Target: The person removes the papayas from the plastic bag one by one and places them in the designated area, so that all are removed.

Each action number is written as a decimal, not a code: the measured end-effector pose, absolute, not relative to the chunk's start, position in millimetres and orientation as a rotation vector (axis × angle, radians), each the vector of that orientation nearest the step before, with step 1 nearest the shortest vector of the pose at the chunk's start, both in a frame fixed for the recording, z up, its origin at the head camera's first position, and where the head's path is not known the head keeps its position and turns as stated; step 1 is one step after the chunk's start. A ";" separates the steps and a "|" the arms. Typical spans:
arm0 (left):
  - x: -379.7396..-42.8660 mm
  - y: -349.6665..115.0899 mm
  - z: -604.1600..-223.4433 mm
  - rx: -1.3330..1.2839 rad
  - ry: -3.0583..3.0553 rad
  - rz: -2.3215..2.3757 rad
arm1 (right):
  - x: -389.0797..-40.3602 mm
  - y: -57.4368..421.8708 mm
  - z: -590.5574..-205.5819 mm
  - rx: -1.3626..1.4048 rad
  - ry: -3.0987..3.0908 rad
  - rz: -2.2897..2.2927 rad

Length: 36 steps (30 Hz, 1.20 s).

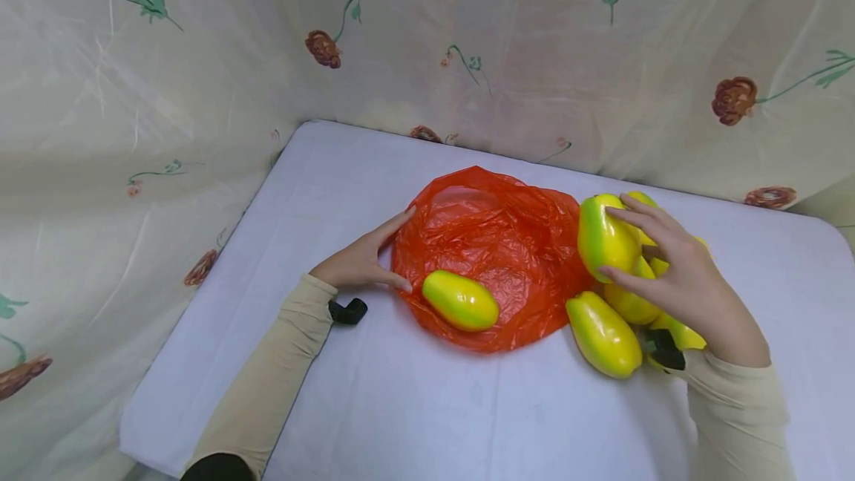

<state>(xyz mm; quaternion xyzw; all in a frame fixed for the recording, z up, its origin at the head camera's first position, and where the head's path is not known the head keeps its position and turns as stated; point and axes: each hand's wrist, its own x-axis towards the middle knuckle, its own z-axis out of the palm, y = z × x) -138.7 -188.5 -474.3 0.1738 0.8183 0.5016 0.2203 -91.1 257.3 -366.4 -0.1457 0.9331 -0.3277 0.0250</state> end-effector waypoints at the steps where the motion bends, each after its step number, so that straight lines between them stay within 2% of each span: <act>1: -138.9 -188.4 -474.7 0.482 2.262 1.387 | -90.6 260.2 -366.8 -0.439 2.887 -1.014; 36: -138.3 -187.8 -472.7 0.460 2.251 1.391 | -64.2 340.7 -390.1 -0.150 3.102 -1.006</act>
